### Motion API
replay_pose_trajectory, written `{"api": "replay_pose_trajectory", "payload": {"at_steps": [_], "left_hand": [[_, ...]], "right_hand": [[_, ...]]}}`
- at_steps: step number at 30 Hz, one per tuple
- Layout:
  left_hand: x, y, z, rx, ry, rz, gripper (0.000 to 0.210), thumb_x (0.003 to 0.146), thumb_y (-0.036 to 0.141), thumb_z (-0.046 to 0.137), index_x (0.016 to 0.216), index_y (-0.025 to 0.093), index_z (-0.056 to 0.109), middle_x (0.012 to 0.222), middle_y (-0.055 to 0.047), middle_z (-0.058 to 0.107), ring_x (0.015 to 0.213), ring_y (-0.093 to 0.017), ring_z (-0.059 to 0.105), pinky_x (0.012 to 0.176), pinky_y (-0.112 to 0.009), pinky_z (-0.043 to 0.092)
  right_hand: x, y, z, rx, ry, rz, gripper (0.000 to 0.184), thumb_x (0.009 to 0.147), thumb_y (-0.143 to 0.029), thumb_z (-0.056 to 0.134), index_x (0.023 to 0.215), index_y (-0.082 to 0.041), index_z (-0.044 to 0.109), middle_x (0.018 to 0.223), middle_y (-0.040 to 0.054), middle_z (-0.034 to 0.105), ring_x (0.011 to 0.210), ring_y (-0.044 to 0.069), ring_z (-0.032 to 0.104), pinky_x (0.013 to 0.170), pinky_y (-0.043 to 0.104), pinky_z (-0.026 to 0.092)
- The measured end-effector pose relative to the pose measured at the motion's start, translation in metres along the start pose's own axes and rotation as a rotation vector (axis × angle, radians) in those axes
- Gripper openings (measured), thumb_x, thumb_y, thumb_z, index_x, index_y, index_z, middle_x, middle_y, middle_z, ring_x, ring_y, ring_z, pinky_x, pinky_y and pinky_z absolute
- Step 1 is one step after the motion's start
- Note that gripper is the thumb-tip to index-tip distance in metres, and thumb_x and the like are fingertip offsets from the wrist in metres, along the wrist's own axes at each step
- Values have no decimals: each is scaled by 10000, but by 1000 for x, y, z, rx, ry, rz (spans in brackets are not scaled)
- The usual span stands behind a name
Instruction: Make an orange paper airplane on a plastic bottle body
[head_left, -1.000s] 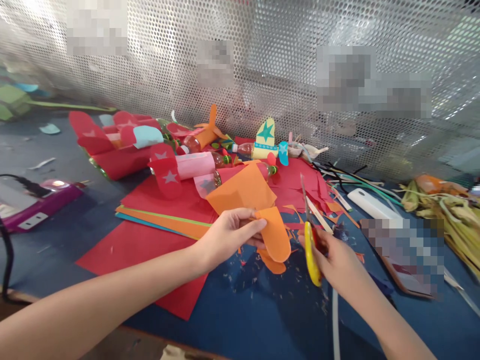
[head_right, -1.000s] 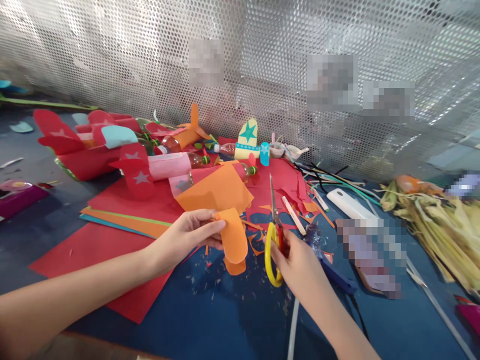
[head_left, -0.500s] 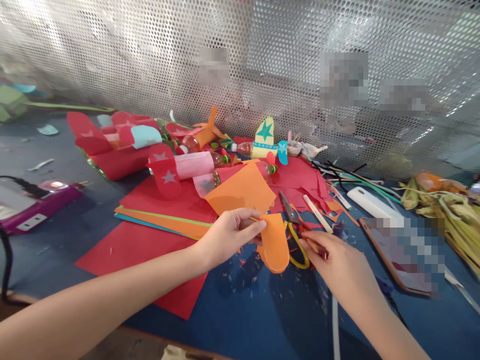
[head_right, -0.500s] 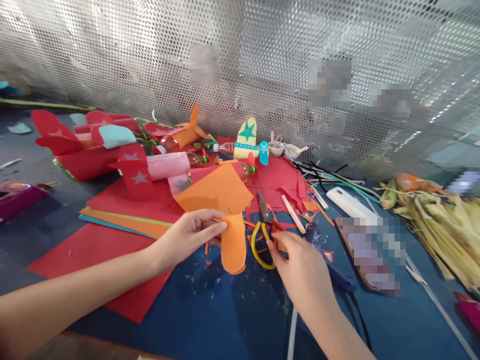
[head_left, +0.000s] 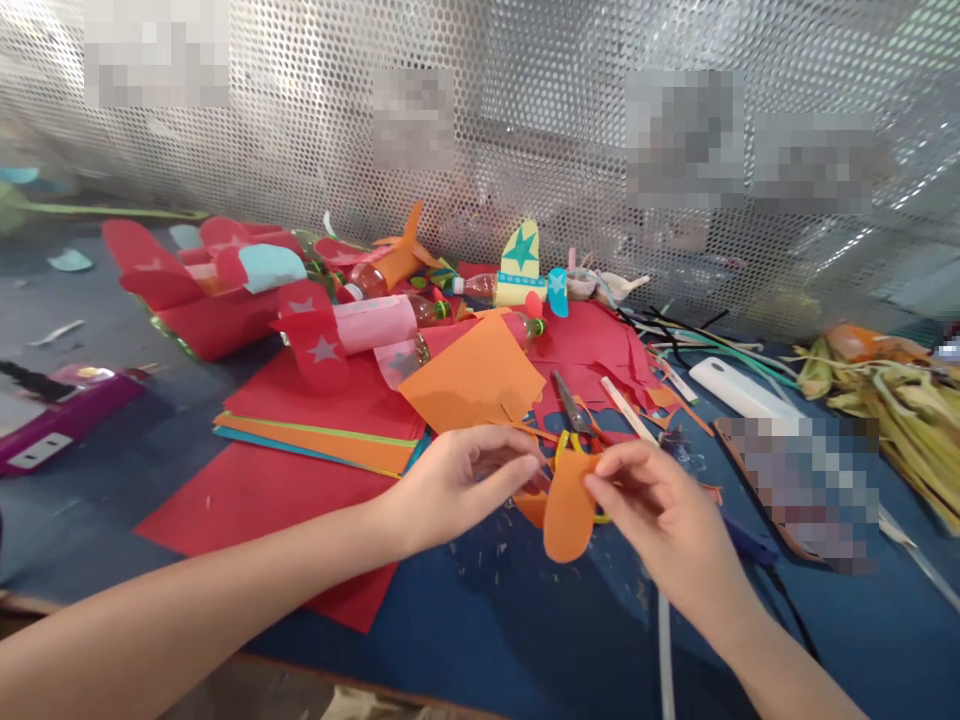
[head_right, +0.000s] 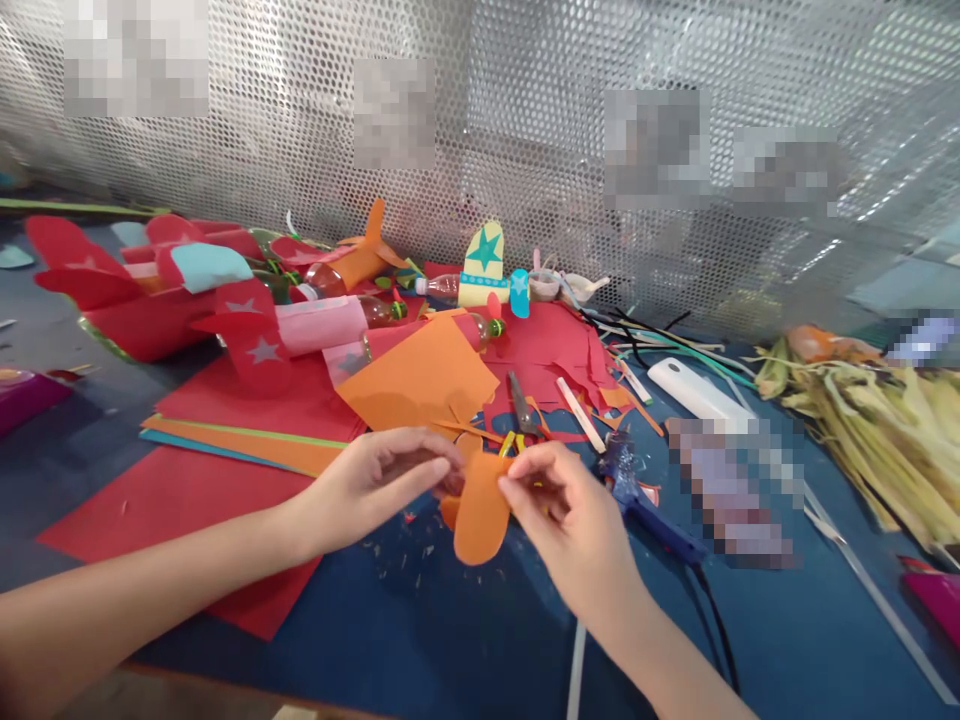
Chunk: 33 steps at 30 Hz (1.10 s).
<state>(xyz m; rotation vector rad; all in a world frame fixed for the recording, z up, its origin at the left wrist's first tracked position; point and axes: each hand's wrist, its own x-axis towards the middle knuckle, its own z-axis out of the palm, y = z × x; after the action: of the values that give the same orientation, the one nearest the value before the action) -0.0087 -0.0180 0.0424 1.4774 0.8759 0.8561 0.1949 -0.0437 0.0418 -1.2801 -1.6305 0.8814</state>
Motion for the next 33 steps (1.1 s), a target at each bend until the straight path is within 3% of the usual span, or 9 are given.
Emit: {"api": "replay_pose_trajectory", "payload": {"at_steps": [3,7,9,12,14,16,23,33], "left_hand": [[0,2,-7,289,-71,147,214,749,216,566,952,160,604,904,-61,673,840,-177,634,798,-291,503],[0,-12,-6,613,-203,305,570,603,309,760,1122,199,553,1076,-92,603,1033,-259,558,901,-364,464],[2,-21,-2,665,-190,311,446,694,272,699,1111,202,558,1049,-88,608,994,-239,572,869,-341,470],[7,-29,2,687,-96,235,204,803,166,524,998,176,583,878,-59,635,798,-183,609,727,-277,478],[10,-28,2,695,-30,165,96,808,151,494,849,172,578,751,-28,618,676,-160,600,630,-251,457],[12,-25,2,680,11,123,56,792,152,513,764,180,553,678,-1,595,615,-144,592,574,-230,434],[11,-22,1,503,20,71,137,778,169,550,893,182,624,722,5,666,630,-136,637,600,-212,485],[13,-28,-3,345,-56,-5,213,784,211,577,981,159,639,782,-19,692,715,-155,663,676,-236,530]], "right_hand": [[7,5,-10,61,71,78,124,815,-328,597,834,-219,541,782,1,612,716,124,628,628,195,523],[12,10,-19,85,55,137,134,827,-349,575,860,-224,539,803,1,594,697,124,606,575,195,498],[12,10,-22,74,23,130,124,838,-344,557,869,-225,542,812,2,602,721,127,615,603,202,502],[10,5,-25,-26,-166,150,100,839,-314,547,869,-220,561,830,16,638,788,146,639,693,237,521],[8,4,-24,-130,-343,201,75,838,-276,541,879,-222,573,826,13,660,794,150,649,721,257,523],[6,5,-18,-203,-429,238,55,832,-235,532,870,-221,570,796,1,668,755,143,652,709,261,524],[0,13,9,-197,-316,150,42,821,-224,545,837,-223,583,749,-10,658,691,135,651,648,254,537],[-3,18,22,-271,-212,34,63,823,-177,569,805,-215,616,825,8,653,630,121,638,607,251,556]]}}
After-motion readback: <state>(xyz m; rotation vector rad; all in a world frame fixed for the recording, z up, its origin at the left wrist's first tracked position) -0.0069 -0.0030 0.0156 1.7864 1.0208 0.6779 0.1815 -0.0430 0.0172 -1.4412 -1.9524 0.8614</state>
